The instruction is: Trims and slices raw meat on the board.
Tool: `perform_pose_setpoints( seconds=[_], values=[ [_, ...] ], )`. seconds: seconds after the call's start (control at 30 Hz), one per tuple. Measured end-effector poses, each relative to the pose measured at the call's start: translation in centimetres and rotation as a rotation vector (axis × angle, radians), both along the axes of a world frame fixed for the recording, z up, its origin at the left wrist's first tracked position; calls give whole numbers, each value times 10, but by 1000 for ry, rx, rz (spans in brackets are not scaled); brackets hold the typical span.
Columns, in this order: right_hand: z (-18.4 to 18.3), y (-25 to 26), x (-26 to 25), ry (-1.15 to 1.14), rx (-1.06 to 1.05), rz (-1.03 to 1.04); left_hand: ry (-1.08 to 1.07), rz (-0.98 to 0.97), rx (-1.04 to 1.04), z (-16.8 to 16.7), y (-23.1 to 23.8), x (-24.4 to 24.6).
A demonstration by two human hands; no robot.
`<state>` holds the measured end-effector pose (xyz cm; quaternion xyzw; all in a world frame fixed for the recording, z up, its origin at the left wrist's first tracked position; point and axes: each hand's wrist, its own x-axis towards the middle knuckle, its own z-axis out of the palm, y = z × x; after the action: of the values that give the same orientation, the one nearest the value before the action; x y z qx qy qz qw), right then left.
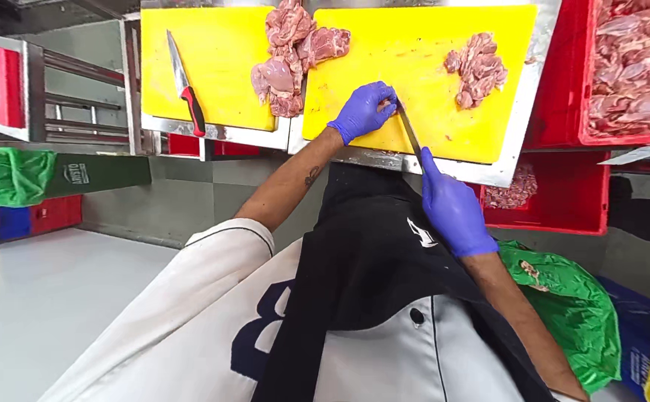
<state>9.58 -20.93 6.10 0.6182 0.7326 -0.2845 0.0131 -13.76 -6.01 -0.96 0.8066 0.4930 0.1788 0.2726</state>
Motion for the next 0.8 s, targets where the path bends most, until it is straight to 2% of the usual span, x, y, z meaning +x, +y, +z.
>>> perform_pose_setpoints(
  seconds=[0.13, 0.27, 0.33, 0.4, 0.47, 0.53, 0.57, 0.63, 0.7, 0.73, 0.77, 0.8],
  values=[
    [-39, 54, -27, 224, 11, -105, 11, -1, -41, 2, -1, 1],
    [-37, 75, -6, 275, 37, -153, -230, 140, -255, 11, 24, -18],
    [-32, 78, 12, 305, 59, -226, -271, 120, -282, 18, 35, -27],
    [-29, 78, 28, 364, 71, -286, -67, -82, -257, 21, 31, -22],
    [-28, 74, 37, 425, 50, -327, 197, -306, -209, 24, 8, -1],
    [-27, 72, 39, 483, 8, -357, 358, -482, -197, 37, -8, 15],
    [-27, 71, 38, 514, -5, -372, 376, -558, -225, 43, -6, 19],
    [-28, 66, 38, 580, -24, -394, 246, -643, -341, 53, 17, 20],
    [-24, 63, 39, 634, -28, -427, -47, -564, -458, 69, 58, 16],
    [-21, 63, 40, 657, -31, -446, -218, -419, -461, 75, 81, 13],
    [-17, 64, 41, 677, -32, -459, -360, -188, -403, 81, 104, 12],
    [-13, 65, 42, 691, -28, -468, -396, 84, -285, 84, 128, 11]
  ],
)
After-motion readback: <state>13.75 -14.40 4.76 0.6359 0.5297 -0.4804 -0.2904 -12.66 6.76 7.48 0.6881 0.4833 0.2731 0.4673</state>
